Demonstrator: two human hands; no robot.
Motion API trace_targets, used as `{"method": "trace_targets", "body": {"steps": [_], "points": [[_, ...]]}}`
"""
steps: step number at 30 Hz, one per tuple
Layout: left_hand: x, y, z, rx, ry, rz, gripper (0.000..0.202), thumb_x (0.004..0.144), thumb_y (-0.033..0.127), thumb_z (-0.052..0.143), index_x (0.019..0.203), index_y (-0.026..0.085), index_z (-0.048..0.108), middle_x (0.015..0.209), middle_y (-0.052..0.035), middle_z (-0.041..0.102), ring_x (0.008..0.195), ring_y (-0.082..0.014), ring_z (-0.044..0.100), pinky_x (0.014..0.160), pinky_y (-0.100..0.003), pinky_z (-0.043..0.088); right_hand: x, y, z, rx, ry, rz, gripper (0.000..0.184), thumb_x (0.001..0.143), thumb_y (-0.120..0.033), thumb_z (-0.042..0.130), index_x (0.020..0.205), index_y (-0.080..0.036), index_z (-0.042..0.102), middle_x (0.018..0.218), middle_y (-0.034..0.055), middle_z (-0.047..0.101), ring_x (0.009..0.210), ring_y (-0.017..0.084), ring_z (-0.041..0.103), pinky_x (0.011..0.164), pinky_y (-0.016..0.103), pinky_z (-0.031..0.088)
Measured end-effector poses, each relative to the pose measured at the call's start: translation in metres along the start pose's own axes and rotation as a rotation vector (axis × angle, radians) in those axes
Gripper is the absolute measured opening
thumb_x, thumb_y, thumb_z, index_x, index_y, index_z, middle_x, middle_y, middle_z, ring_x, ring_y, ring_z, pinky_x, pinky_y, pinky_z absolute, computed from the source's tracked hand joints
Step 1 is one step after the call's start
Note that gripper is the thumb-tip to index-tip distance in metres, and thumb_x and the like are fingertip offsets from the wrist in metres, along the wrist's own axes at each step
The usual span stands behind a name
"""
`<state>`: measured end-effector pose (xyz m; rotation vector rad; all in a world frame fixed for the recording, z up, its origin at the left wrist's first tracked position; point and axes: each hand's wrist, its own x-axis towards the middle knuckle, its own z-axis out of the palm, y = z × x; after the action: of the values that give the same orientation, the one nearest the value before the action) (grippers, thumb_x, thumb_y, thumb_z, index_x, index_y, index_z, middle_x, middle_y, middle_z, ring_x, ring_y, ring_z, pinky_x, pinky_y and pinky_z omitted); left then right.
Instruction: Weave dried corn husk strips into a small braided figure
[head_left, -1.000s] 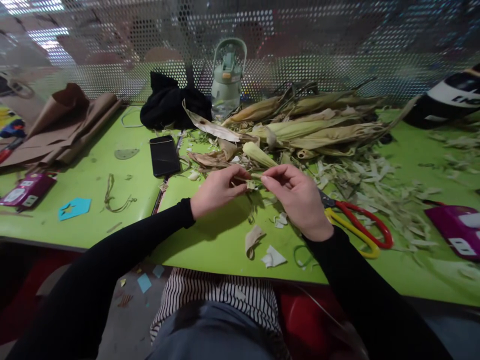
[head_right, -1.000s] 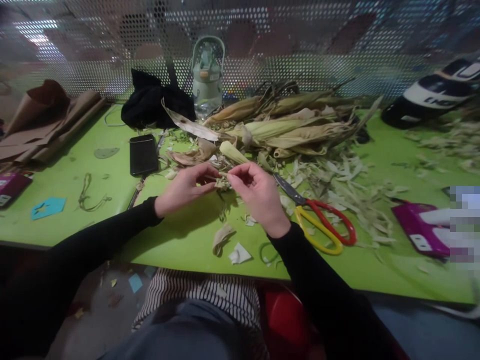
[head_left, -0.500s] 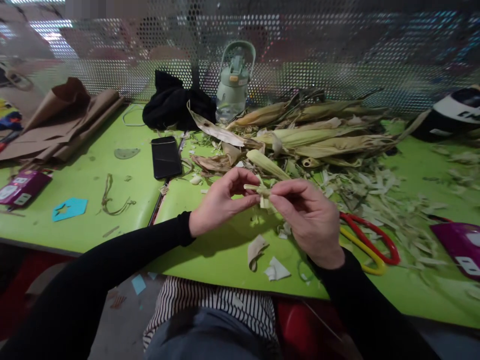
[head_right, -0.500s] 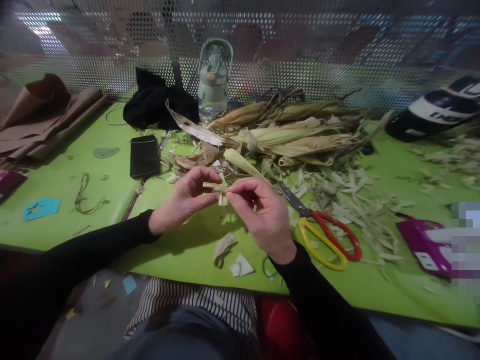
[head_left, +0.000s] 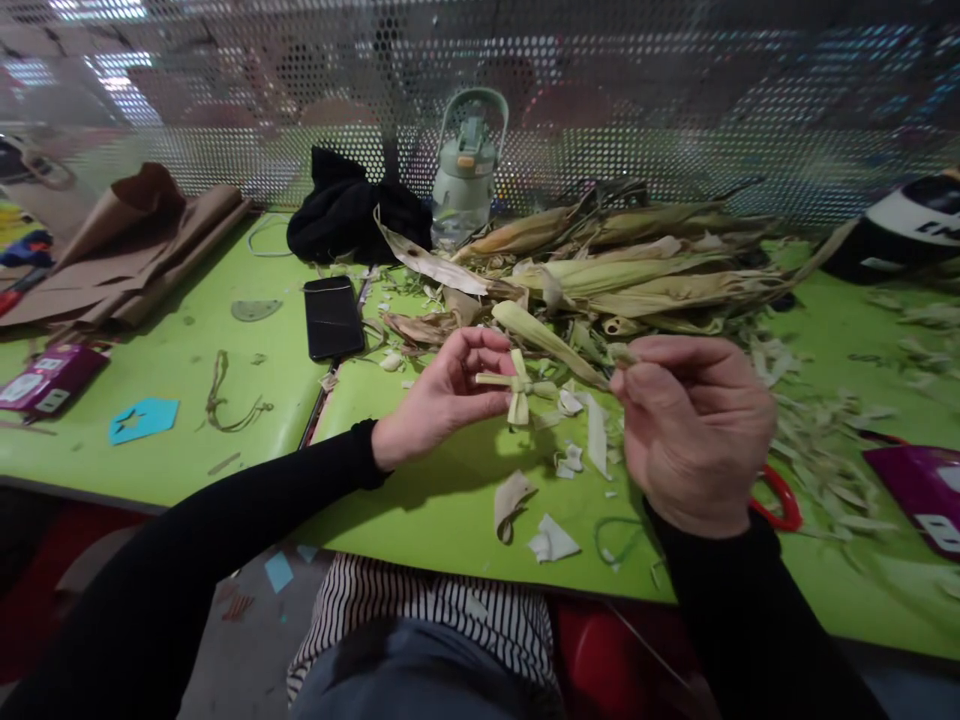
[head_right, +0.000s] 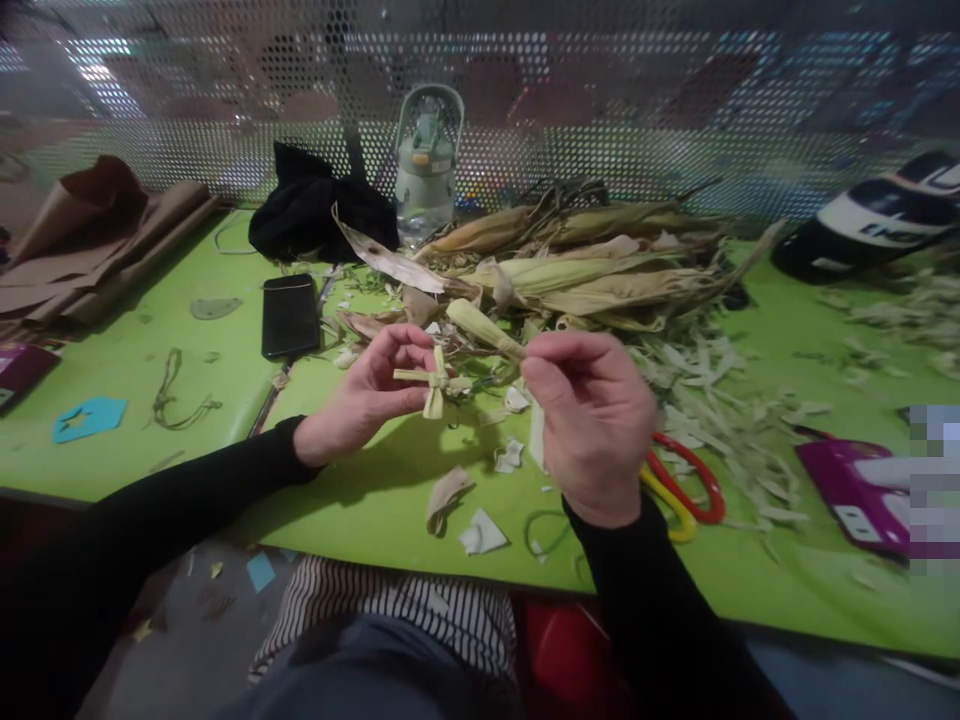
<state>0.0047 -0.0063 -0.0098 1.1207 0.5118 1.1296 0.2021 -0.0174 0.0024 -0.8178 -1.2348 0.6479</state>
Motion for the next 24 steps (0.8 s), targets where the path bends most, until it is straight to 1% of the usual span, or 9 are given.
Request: {"method": "trace_targets", "body": {"steps": [2, 6, 10, 12, 15, 18, 21, 24], "points": [[-0.001, 0.003, 0.002, 0.066, -0.017, 0.046, 0.046, 0.074, 0.019, 0.082, 0.104, 0.022, 0.048, 0.092, 0.0015, 0.058, 0.083, -0.0094, 0.06, 0.077, -0.023, 0.054, -0.001, 0.002, -0.001, -0.032, -0.025, 0.014, 0.011, 0.079, -0.029, 0.082, 0.087, -0.03, 0.075, 0.088, -0.001, 0.073, 0.07, 0.013, 0.065, 0.063, 0.028, 0.055], [-0.004, 0.004, 0.004, 0.129, -0.043, 0.109, 0.044, 0.077, 0.023, 0.081, 0.105, 0.023, 0.047, 0.093, 0.0002, 0.057, 0.087, -0.011, 0.06, 0.08, -0.025, 0.054, -0.007, 0.002, 0.0, -0.129, -0.096, -0.023, 0.01, 0.081, -0.03, 0.08, 0.09, -0.029, 0.075, 0.09, 0.0004, 0.073, 0.078, 0.016, 0.068, 0.068, 0.03, 0.057], [-0.004, 0.001, 0.004, 0.123, -0.035, 0.18, 0.043, 0.077, 0.019, 0.081, 0.105, 0.023, 0.048, 0.093, 0.0015, 0.055, 0.087, -0.0093, 0.059, 0.082, -0.023, 0.053, -0.011, -0.002, 0.002, -0.128, -0.118, -0.035, 0.01, 0.084, -0.028, 0.078, 0.092, -0.031, 0.073, 0.09, 0.0001, 0.073, 0.078, 0.017, 0.068, 0.068, 0.031, 0.057], [-0.004, -0.001, 0.005, 0.097, -0.013, 0.19, 0.044, 0.077, 0.018, 0.081, 0.105, 0.023, 0.048, 0.095, 0.0017, 0.055, 0.086, -0.008, 0.058, 0.081, -0.022, 0.053, -0.013, -0.006, 0.004, -0.149, -0.144, -0.039, 0.009, 0.085, -0.028, 0.076, 0.092, -0.031, 0.073, 0.09, 0.0011, 0.074, 0.079, 0.018, 0.068, 0.067, 0.032, 0.057], [-0.005, -0.001, 0.008, 0.073, 0.024, 0.136, 0.049, 0.077, 0.023, 0.083, 0.11, 0.023, 0.047, 0.095, 0.0016, 0.053, 0.082, -0.008, 0.057, 0.077, -0.021, 0.054, -0.018, -0.011, 0.01, -0.238, -0.211, -0.038, 0.006, 0.087, -0.029, 0.074, 0.091, -0.03, 0.071, 0.091, 0.0031, 0.073, 0.08, 0.02, 0.068, 0.067, 0.034, 0.058], [-0.006, 0.0, 0.009, 0.094, 0.04, 0.054, 0.051, 0.075, 0.031, 0.085, 0.112, 0.021, 0.051, 0.09, 0.0018, 0.052, 0.078, -0.0084, 0.056, 0.074, -0.022, 0.053, -0.022, -0.013, 0.014, -0.309, -0.277, -0.049, 0.003, 0.089, -0.029, 0.071, 0.091, -0.028, 0.07, 0.09, 0.0037, 0.072, 0.077, 0.02, 0.067, 0.065, 0.034, 0.057], [-0.006, -0.003, 0.008, 0.101, 0.022, 0.011, 0.042, 0.075, 0.034, 0.084, 0.102, 0.018, 0.056, 0.093, -0.0003, 0.056, 0.08, -0.0089, 0.057, 0.075, -0.022, 0.052, -0.021, -0.014, 0.016, -0.37, -0.323, -0.078, 0.001, 0.09, -0.028, 0.069, 0.091, -0.028, 0.069, 0.088, 0.0034, 0.072, 0.076, 0.02, 0.066, 0.063, 0.034, 0.055], [-0.006, -0.008, 0.007, 0.065, -0.023, 0.003, 0.035, 0.08, 0.035, 0.081, 0.097, 0.018, 0.057, 0.096, -0.0017, 0.061, 0.084, -0.0101, 0.061, 0.077, -0.023, 0.053, -0.019, -0.013, 0.017, -0.42, -0.338, -0.117, 0.003, 0.09, -0.024, 0.068, 0.09, -0.027, 0.067, 0.089, 0.0022, 0.072, 0.075, 0.018, 0.066, 0.064, 0.033, 0.054]]}}
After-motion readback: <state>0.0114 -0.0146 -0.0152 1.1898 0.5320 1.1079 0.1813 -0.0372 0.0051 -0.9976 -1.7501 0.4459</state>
